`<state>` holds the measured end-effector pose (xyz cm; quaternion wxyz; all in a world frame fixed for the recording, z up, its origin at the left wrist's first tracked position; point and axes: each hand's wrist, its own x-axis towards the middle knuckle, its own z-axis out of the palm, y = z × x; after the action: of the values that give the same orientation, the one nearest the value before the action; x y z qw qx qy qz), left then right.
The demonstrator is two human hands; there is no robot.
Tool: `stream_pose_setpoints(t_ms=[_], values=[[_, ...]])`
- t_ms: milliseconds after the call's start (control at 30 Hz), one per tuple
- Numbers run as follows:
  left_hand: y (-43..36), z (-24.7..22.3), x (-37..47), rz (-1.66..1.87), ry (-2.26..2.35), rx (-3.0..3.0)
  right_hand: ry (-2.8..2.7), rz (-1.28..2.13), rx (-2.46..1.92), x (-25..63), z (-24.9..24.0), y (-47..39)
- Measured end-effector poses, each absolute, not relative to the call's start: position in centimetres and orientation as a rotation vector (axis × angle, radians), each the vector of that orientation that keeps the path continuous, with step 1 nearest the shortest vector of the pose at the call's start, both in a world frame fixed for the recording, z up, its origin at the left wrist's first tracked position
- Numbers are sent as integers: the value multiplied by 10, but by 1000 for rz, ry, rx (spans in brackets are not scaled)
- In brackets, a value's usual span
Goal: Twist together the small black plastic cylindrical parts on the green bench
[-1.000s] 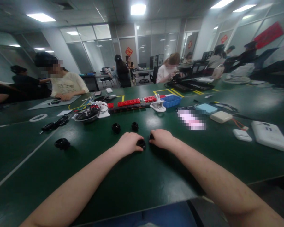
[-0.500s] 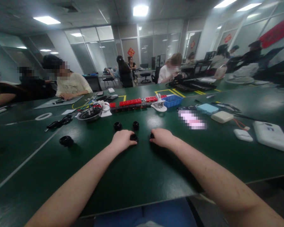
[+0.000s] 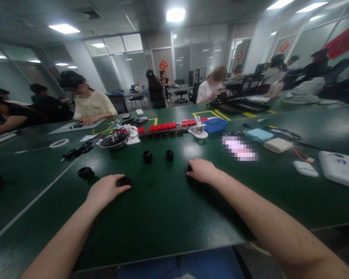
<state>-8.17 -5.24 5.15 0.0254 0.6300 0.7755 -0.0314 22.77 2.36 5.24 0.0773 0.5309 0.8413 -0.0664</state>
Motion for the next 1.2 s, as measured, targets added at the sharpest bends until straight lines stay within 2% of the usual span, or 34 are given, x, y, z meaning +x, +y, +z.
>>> stream_pose_setpoints(t_ms=[400, 1200], values=[[-107, 37, -205, -173, 2814, 1255, 2547, -191, 1601, 227, 53, 23], [-110, 49, -213, -99, 2782, 1286, 2583, -174, 1582, 225, 50, 28]])
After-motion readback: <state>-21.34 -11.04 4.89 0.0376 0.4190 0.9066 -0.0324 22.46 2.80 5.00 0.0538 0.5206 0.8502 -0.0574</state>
